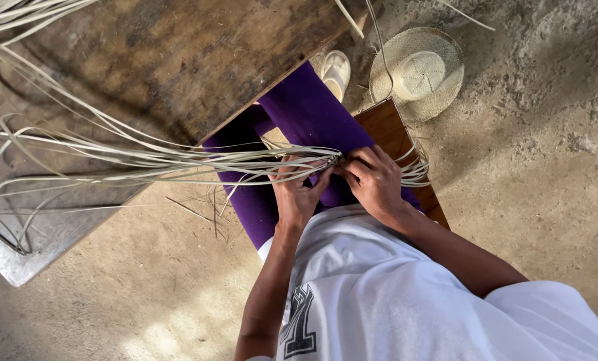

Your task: Weaving long natural fibers together to create a braided strip on a wooden table

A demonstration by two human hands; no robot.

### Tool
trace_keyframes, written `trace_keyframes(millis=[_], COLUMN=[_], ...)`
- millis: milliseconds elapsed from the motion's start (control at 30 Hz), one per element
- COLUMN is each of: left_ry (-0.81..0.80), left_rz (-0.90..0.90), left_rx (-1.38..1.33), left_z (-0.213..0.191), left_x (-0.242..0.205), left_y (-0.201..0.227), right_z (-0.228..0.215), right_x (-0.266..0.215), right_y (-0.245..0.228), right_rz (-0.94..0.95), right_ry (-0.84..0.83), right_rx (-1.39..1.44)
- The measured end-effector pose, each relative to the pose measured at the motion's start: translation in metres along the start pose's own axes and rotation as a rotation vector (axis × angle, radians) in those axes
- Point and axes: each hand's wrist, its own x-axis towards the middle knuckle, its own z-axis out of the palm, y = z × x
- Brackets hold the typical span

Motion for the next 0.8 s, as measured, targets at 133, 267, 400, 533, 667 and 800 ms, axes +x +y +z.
trace_keyframes(millis=[133, 267, 400, 533, 667, 800], left_ry=[0.002, -0.042, 0.006, -0.009, -0.010, 0.012], left_rz=[0.229, 0.298, 0.305, 0.144, -0.020, -0.075], left_rx=[0.187, 0.267, 0.272, 0.114, -0.022, -0.108], left_z=[-0.002, -0.003, 0.003, 0.005, 0.012, 0.024], left_x=[0.005, 0.004, 0.000, -0.005, -0.020, -0.042], left_y=[-0.002, -0.007, -0.006, -0.009, -0.018, -0.043], right_z=[-0.001, -0.004, -0.004, 0.000, -0.020, -0.013], right_x=[0.001, 0.004, 0.005, 0.008, 0.038, 0.050], right_y=[0.002, 0.003, 0.010, 0.030, 0.026, 0.041], right_rz=[0.006, 0.001, 0.007, 0.152, 0.206, 0.120], right_ry=[-0.035, -0.052, -0.074, -0.157, -0.316, -0.517], right_rx=[0.011, 0.081, 0.122, 0.409, 0.630, 0.674])
